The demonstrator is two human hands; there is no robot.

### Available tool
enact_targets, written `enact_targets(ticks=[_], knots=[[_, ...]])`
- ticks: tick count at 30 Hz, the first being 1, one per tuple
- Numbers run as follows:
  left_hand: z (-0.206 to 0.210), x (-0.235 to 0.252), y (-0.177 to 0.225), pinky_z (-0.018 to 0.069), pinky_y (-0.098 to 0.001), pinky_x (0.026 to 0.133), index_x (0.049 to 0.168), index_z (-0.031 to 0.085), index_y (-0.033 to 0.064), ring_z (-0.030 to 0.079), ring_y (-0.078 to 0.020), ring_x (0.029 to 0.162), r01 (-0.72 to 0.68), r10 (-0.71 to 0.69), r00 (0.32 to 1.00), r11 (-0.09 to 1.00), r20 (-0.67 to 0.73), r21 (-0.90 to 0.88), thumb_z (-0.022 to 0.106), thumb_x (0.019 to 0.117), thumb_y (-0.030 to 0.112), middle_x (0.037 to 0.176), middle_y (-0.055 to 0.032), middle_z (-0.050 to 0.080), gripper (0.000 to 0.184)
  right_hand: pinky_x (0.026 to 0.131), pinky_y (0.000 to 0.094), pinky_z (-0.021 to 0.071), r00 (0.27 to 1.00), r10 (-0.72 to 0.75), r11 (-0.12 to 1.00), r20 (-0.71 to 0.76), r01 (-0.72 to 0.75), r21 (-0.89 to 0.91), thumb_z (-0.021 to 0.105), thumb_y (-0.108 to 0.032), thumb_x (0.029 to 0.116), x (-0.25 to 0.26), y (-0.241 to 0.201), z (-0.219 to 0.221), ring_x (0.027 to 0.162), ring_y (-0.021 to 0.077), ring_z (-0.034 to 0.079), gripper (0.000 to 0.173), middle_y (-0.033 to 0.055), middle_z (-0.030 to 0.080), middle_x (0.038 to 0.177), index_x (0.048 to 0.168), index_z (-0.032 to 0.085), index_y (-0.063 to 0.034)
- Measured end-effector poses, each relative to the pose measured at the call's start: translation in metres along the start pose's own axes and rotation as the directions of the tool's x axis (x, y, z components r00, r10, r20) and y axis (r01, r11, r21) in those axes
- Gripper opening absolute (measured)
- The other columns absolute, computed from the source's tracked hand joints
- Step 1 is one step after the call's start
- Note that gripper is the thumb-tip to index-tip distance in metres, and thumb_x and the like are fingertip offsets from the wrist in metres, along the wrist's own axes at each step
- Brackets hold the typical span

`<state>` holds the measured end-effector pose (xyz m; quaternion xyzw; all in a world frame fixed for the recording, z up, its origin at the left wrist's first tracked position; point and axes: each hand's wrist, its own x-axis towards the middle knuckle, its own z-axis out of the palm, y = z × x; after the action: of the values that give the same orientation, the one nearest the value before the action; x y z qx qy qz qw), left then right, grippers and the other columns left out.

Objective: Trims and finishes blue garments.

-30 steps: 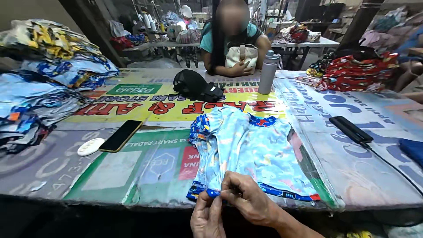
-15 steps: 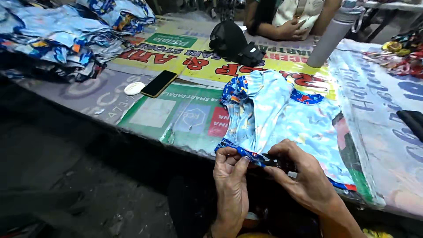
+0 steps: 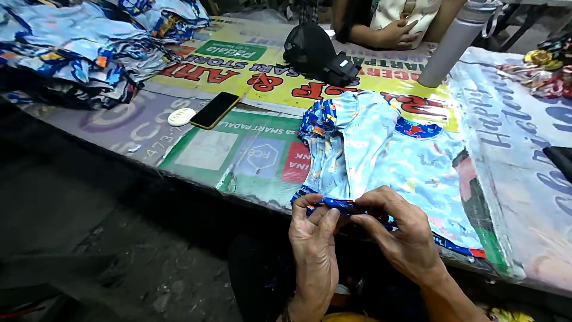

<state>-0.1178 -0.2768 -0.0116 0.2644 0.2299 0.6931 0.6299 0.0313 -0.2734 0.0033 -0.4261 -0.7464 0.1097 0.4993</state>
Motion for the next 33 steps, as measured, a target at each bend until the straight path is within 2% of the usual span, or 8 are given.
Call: enact_targets(ticks=[6, 12, 17, 26, 31, 33], knots=[[0.0003, -0.0010, -0.0014, 0.0627, -0.0421, 0.087, 0.123, 0.048, -0.0005, 0.076, -0.0224, 0.086, -0.038, 0.037, 0.999, 0.999, 0.017, 0.035, 0.058, 0.0938, -0.009, 0.091, -0.0134, 0.073, 0.032, 0.074, 0.0129, 0.0535, 0.999, -0.025, 0.998, -0.030, 0.026, 0.063, 0.068, -0.016, 0.0990, -0.0001, 0.0031, 0.0012, 0.084, 0.0009, 0.065, 0.016, 0.0053, 0.071, 0.094, 0.102, 0.072, -0.0010], [-0.0005, 0.0003, -0.0036, 0.0622, -0.0361, 0.084, 0.120, 0.050, 0.0006, 0.075, -0.0174, 0.083, -0.079, 0.079, 0.997, 0.993, 0.007, 0.084, 0.058, 0.0925, -0.010, 0.086, -0.0102, 0.073, 0.031, 0.067, 0.0117, 0.0492, 1.000, 0.012, 0.999, 0.004, -0.012, 0.047, 0.070, -0.023, 0.0978, -0.0050, 0.0061, -0.0032, 0.077, -0.0009, 0.059, 0.024, 0.0051, 0.067, 0.095, 0.107, 0.069, -0.0011], [0.0002, -0.0003, -0.0058, 0.0617, -0.0309, 0.083, 0.119, 0.050, 0.0022, 0.075, -0.0136, 0.084, -0.144, 0.138, 0.989, 0.977, 0.049, 0.160, 0.060, 0.0916, -0.010, 0.089, -0.0081, 0.075, 0.032, 0.072, 0.0121, 0.0517, 1.000, -0.002, 0.998, -0.020, 0.003, 0.061, 0.070, -0.020, 0.0978, -0.0034, 0.0052, -0.0007, 0.083, 0.0001, 0.063, 0.021, 0.0058, 0.070, 0.096, 0.106, 0.070, -0.0005], [-0.0026, -0.0007, -0.0065, 0.0621, -0.0317, 0.083, 0.117, 0.054, 0.0017, 0.075, -0.0147, 0.087, -0.187, 0.172, 0.981, 0.964, 0.093, 0.187, 0.062, 0.0934, -0.008, 0.092, -0.0091, 0.076, 0.027, 0.077, 0.0130, 0.0538, 0.998, -0.029, 0.995, -0.055, 0.034, 0.097, 0.070, -0.016, 0.0978, -0.0036, 0.0065, 0.0019, 0.087, 0.0016, 0.066, 0.017, 0.0067, 0.072, 0.096, 0.103, 0.071, 0.0000], [-0.0021, 0.0006, -0.0045, 0.0621, -0.0326, 0.083, 0.115, 0.055, 0.0012, 0.075, -0.0151, 0.084, -0.133, 0.125, 0.990, 0.978, 0.060, 0.160, 0.062, 0.0924, -0.008, 0.090, -0.0095, 0.075, 0.026, 0.076, 0.0123, 0.0531, 0.999, -0.020, 0.991, -0.051, 0.027, 0.133, 0.068, -0.015, 0.0987, -0.0027, 0.0083, 0.0054, 0.085, 0.0006, 0.064, 0.016, 0.0062, 0.070, 0.094, 0.102, 0.071, 0.0010], [-0.0020, 0.0013, -0.0046, 0.0624, -0.0354, 0.084, 0.115, 0.055, 0.0001, 0.075, -0.0175, 0.084, -0.100, 0.095, 0.994, 0.988, 0.048, 0.116, 0.061, 0.0924, -0.008, 0.089, -0.0113, 0.074, 0.025, 0.076, 0.0122, 0.0542, 0.999, 0.004, 0.980, -0.046, 0.005, 0.199, 0.068, -0.014, 0.0987, -0.0030, 0.0080, 0.0049, 0.086, 0.0003, 0.065, 0.015, 0.0052, 0.069, 0.095, 0.102, 0.070, 0.0012]])
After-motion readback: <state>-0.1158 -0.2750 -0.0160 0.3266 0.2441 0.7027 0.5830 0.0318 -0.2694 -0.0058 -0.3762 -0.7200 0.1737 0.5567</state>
